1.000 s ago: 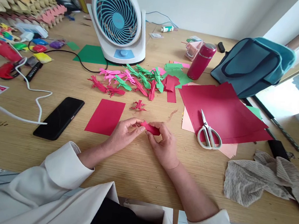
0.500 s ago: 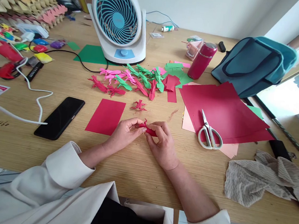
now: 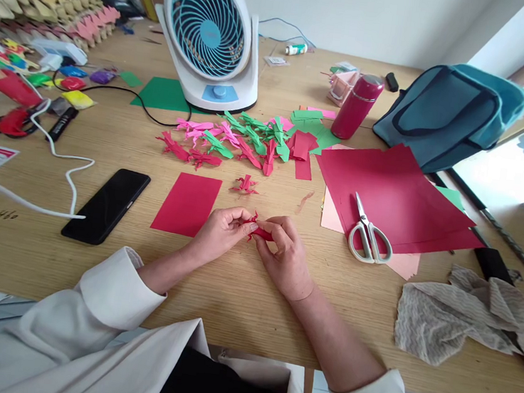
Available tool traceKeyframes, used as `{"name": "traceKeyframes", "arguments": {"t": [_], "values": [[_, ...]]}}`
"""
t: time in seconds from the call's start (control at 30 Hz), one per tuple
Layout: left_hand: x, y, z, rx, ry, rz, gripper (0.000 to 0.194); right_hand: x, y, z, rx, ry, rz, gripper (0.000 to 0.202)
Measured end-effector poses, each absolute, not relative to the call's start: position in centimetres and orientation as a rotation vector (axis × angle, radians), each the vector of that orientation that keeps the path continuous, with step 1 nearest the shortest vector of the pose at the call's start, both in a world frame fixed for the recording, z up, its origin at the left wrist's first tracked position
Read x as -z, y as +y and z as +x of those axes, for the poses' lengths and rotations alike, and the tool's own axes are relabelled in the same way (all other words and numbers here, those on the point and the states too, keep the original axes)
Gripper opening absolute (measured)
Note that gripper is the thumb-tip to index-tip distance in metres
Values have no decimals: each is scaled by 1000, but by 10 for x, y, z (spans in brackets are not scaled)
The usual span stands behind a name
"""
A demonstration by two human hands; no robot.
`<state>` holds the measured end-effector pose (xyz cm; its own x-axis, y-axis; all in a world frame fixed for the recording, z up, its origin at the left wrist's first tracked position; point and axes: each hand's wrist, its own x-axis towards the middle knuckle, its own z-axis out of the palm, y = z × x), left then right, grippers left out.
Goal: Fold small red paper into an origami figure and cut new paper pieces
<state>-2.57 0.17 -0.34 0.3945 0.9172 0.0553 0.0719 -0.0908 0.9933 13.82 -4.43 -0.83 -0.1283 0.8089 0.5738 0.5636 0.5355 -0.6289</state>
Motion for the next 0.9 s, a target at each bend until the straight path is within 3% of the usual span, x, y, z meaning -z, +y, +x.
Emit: {"name": "traceKeyframes", "arguments": {"t": [0.9], "values": [[3, 2, -23, -912, 914, 1461, 10, 7, -46, 137, -283, -1820, -1133, 24]]}}
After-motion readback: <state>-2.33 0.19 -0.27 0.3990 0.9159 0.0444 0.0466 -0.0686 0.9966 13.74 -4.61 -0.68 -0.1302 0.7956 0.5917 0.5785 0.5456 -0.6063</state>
